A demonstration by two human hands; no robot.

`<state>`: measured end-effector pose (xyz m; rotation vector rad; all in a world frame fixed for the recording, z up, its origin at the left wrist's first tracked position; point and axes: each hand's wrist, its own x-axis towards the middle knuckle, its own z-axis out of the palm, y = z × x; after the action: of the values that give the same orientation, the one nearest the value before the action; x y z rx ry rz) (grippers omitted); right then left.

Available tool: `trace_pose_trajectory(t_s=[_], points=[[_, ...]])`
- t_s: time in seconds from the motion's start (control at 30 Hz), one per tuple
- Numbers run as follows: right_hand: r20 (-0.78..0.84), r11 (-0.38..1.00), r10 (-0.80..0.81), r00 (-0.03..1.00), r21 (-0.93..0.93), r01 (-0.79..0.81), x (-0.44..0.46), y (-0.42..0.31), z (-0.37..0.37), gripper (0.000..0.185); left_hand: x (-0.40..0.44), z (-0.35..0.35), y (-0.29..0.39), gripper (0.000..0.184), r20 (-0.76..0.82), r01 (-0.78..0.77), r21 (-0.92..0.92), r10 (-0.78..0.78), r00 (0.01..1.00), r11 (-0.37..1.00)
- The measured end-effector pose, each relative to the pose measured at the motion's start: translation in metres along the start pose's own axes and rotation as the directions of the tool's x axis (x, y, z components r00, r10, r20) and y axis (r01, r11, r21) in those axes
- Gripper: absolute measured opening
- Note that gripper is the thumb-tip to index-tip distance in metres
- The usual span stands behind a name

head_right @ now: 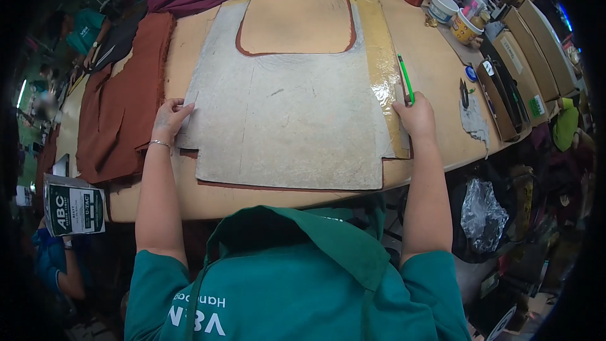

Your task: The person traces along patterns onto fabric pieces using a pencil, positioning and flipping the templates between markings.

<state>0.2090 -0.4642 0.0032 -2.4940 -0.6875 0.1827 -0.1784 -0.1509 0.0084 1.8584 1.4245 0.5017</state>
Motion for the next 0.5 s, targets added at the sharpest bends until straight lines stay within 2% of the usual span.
trace_pose_trajectory(t_s=[0.17,0.27,0.3,0.4,0.5], points=[[0.024,1.000,0.002,1.000,-0.007,-0.002,-0.003,-0.004,-0.004,0.036,0.006,-0.007,0.006,0.042,0.042,0.023,-0.225,-0.014,0.999,0.974],[-0.002,0.999,0.016,1.000,-0.030,-0.016,-0.005,-0.006,-0.003,0.036,-0.003,-0.010,0.014,0.035,0.184,0.132,-0.415,-0.060,0.981,0.900],[-0.001,0.999,0.012,1.000,-0.041,-0.012,-0.005,-0.007,-0.003,0.037,-0.001,-0.009,0.010,0.034,0.223,0.164,-0.396,-0.079,0.972,0.904],[0.003,0.998,0.024,1.000,-0.052,-0.024,-0.005,-0.008,-0.004,0.038,0.000,-0.003,-0.007,0.035,0.199,0.104,-0.280,-0.048,0.979,0.954],[0.013,0.998,0.058,0.998,-0.036,-0.057,-0.006,-0.008,-0.002,0.038,0.001,-0.002,-0.011,0.039,0.205,0.093,-0.294,-0.032,0.978,0.951]])
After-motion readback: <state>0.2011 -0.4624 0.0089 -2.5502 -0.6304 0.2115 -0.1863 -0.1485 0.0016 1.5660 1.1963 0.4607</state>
